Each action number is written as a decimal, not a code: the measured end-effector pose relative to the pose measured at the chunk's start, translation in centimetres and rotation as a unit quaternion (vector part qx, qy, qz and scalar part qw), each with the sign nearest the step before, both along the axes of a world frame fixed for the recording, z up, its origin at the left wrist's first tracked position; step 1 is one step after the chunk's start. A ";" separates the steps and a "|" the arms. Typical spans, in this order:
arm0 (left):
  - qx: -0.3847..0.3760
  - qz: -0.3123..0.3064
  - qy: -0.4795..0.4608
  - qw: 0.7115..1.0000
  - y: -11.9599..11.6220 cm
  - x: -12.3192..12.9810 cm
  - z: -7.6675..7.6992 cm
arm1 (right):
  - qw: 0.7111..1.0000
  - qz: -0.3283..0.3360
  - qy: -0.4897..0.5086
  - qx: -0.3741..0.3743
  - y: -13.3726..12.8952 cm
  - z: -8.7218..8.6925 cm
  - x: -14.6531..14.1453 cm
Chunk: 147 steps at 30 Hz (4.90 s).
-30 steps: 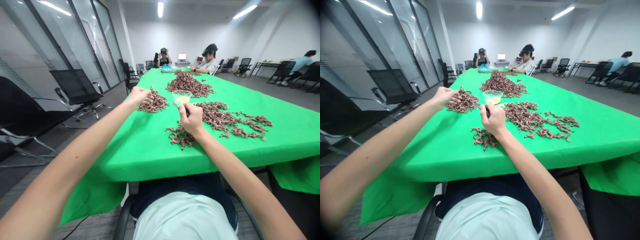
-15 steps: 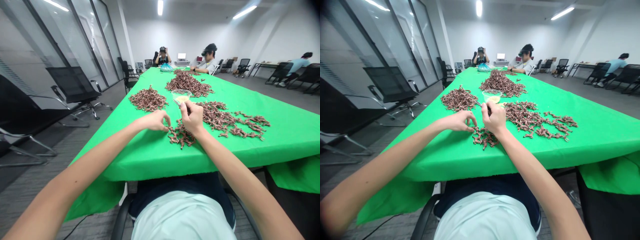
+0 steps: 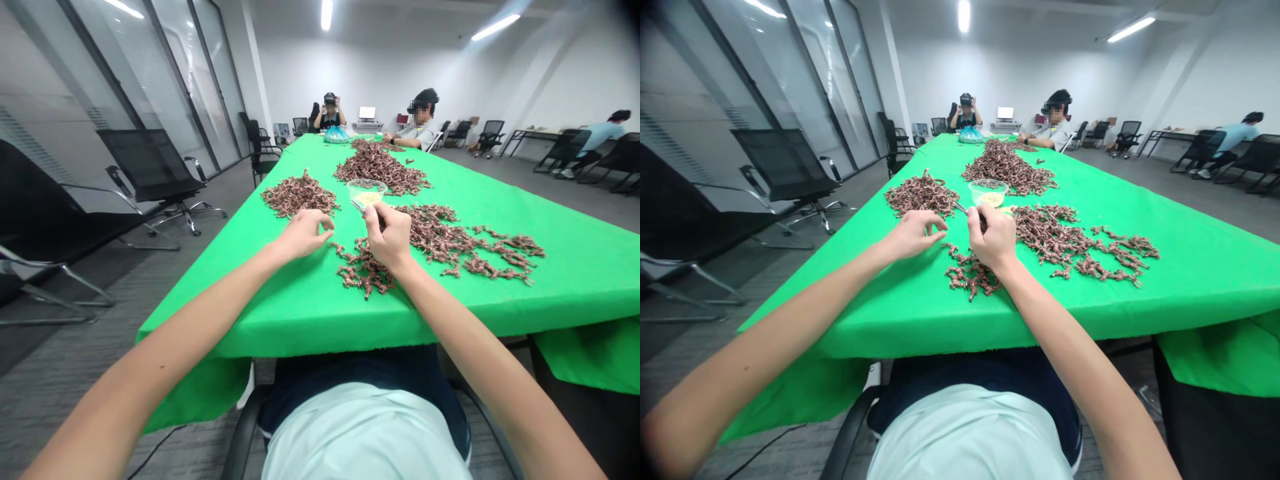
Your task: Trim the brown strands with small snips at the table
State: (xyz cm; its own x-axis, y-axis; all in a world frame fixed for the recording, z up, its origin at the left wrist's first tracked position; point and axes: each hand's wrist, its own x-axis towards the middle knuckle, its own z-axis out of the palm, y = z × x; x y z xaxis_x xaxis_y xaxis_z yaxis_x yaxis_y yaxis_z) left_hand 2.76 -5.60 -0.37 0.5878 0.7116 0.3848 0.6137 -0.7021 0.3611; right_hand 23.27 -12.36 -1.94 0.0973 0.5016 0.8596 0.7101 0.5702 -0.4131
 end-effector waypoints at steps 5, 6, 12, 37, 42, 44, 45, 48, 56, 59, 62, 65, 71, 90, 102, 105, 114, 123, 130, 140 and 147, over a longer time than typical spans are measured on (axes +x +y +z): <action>-0.027 0.081 0.051 0.995 -1.7 0.8 -0.6 | 1.000 -0.003 -0.002 0.000 -0.2 0.1 0.0; -0.035 0.079 0.059 0.995 -1.9 1.0 -0.7 | 1.000 -0.004 -0.002 0.000 -0.2 0.1 0.0; -0.072 0.073 0.062 0.993 -1.2 1.3 -1.3 | 1.000 -0.002 -0.008 -0.001 -0.2 0.2 -0.1; -0.169 -0.053 -0.310 0.934 0.2 1.6 -1.5 | 1.000 0.007 -0.013 -0.009 -0.2 0.2 -0.2; -0.157 -0.078 -0.357 0.918 -0.7 1.7 -0.7 | 0.999 0.024 0.002 -0.030 -0.1 0.1 -0.1; -0.138 -0.088 -0.369 0.915 -0.9 1.7 -0.4 | 0.998 0.033 0.016 -0.042 0.0 0.1 0.0; -0.129 -0.093 -0.374 0.914 -1.0 1.7 -0.3 | 0.998 0.037 0.022 -0.046 -0.1 0.1 0.0; -0.123 -0.107 -0.387 0.907 -1.1 1.6 -0.1 | 0.997 0.042 0.035 -0.049 -0.1 0.2 0.0; -0.350 -0.132 -0.479 0.794 -1.1 1.3 0.2 | 0.998 0.038 0.032 -0.050 0.0 0.0 0.0; -0.398 -0.122 -0.470 0.778 -1.3 1.2 0.4 | 0.998 0.039 0.031 -0.049 0.0 0.0 0.0; -0.399 -0.096 -0.455 0.790 -1.3 1.1 0.2 | 0.998 0.038 0.023 -0.045 0.1 -0.1 0.0; -0.384 -0.093 -0.452 0.800 -1.1 1.1 -0.1 | 0.999 0.030 0.008 -0.040 0.0 0.0 0.0; -0.328 -0.090 -0.407 0.848 -1.1 0.8 -0.1 | 1.000 0.011 -0.018 -0.023 -0.2 0.2 0.0; -0.282 -0.178 -0.411 0.849 -1.6 1.1 0.4 | 1.000 0.015 -0.026 0.000 -0.6 0.4 -0.2; -0.257 -0.191 -0.408 0.855 -2.5 1.3 0.9 | 0.999 0.038 -0.021 -0.011 -0.6 0.3 0.0; -0.249 -0.202 -0.411 0.854 -2.2 1.3 0.7 | 0.999 0.036 -0.025 -0.013 -0.6 0.4 -0.1; -0.249 -0.183 -0.409 0.859 -2.2 1.3 0.7 | 0.998 0.034 -0.033 -0.028 -0.7 0.5 -0.2; -0.234 -0.182 -0.405 0.865 -2.1 1.3 0.6 | 0.998 0.043 -0.037 -0.040 -0.5 0.3 -0.1; -0.223 -0.179 -0.400 0.871 -2.0 1.3 0.5 | 0.997 0.050 -0.036 -0.038 -0.4 0.3 -0.3; -0.234 -0.201 -0.387 0.869 -2.0 1.1 0.5 | 0.998 0.040 -0.044 -0.027 -0.2 0.3 -0.2; -0.237 -0.210 -0.380 0.869 -2.4 1.0 0.8 | 0.998 0.034 -0.052 -0.012 -0.3 0.5 -0.2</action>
